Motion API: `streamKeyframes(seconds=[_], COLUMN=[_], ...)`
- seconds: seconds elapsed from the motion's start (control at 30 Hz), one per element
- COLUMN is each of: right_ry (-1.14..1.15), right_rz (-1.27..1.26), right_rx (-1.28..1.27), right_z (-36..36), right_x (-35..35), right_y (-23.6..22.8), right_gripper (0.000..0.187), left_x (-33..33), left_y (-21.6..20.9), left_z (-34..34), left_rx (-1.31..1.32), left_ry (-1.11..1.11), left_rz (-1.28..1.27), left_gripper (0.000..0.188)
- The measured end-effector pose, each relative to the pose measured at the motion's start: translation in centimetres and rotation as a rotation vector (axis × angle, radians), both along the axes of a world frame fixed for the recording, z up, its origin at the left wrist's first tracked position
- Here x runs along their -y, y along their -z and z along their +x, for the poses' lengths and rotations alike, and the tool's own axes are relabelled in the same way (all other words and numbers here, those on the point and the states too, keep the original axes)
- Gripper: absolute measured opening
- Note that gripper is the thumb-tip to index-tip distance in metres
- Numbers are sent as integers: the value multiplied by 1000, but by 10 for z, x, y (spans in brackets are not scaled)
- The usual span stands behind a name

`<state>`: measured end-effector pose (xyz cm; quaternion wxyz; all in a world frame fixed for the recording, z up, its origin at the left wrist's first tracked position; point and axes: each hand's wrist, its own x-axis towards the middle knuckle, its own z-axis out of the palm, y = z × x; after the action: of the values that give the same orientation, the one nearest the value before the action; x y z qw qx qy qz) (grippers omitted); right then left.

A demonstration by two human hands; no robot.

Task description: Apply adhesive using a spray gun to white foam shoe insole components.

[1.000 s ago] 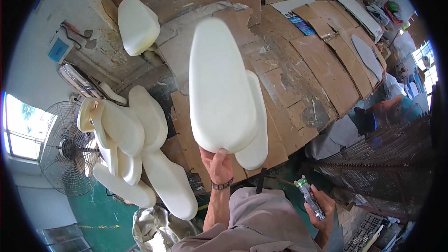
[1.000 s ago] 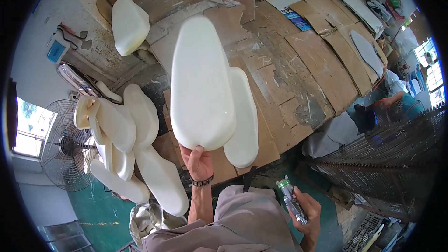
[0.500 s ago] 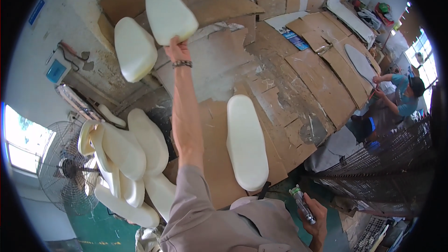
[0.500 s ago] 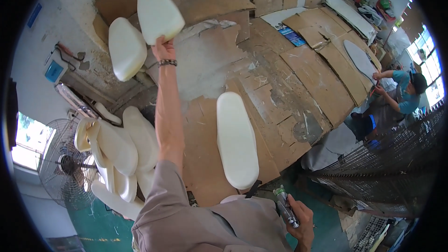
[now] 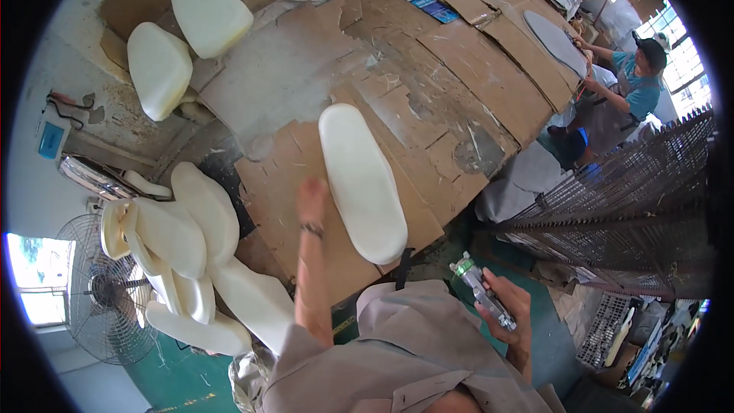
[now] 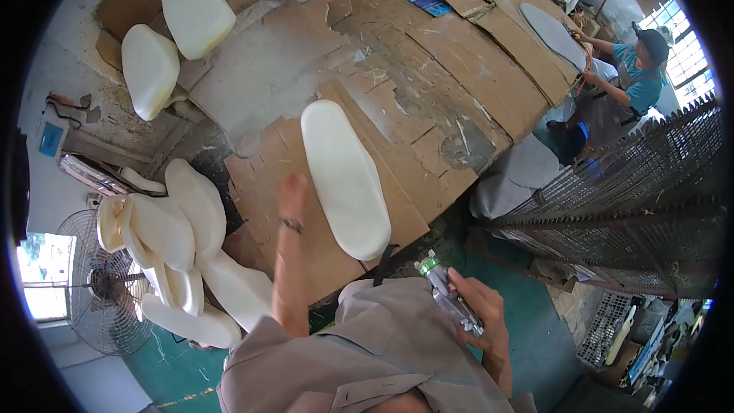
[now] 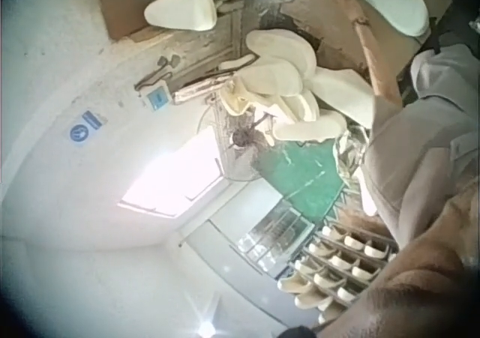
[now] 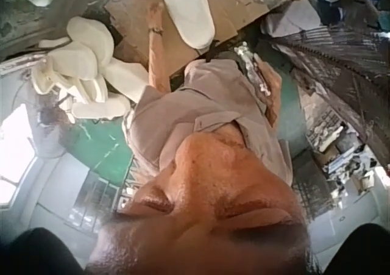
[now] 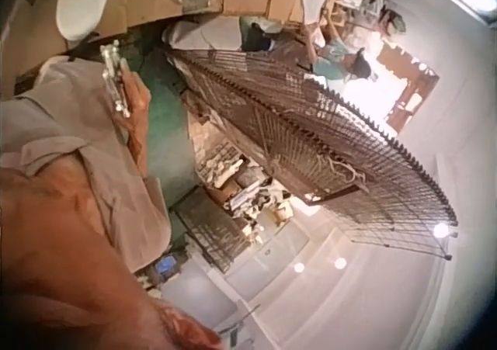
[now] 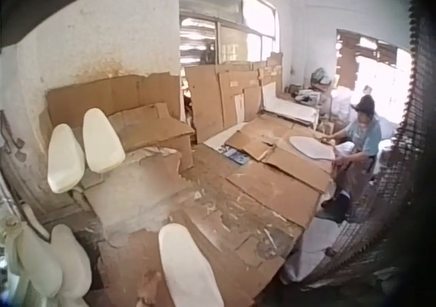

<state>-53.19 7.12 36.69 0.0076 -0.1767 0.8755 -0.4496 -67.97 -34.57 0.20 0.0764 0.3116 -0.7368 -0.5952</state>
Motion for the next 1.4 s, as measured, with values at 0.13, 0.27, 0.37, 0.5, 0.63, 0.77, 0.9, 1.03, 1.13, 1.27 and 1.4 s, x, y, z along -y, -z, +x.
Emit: streamKeyframes(seconds=[0.13, 0.27, 0.37, 0.5, 0.63, 0.77, 0.9, 1.03, 1.13, 1.27, 1.4], right_ry=[-91, -82, -161, -105, -203, -137, -127, -115, -93, -103, -220], right_rz=[-29, -18, -38, -57, -68, -79, -88, -107, -106, -70, -95], right_rx=[5, -75, -63, -152, -111, -135, -190, -148, -165, -144, -91], right_z=[15, 32, 46, 67, 92, 119, 142, 160, 167, 176, 175], right_x=[-24, -42, -61, -88, -117, -143, -163, -181, -194, -207, -218], right_y=[-4, -8, -12, -5, -5, 2, 7, 12, 13, 10, 8], right_gripper=[57, 55, 53, 54, 55, 56, 55, 50, 48, 48, 50], left_x=[-116, -160, -173, -186, -187, -206, -214, -221, -228, -244, -263], left_y=[20, 18, 33, 28, 30, 23, 34, 63, 90, 109, 123], left_z=[140, 189, 194, 191, 202, 227, 285, 374, 449, 528, 562], left_rx=[104, 113, -40, -66, -5, 53, 170, 378, 556, 662, 774], left_ry=[26, -55, -153, -153, -178, -133, -77, -169, -268, -389, -537], left_rz=[176, 464, 478, 496, 520, 603, 631, 575, 569, 615, 674], left_gripper=[58, 60, 60, 60, 61, 61, 57, 47, 42, 30, 12])
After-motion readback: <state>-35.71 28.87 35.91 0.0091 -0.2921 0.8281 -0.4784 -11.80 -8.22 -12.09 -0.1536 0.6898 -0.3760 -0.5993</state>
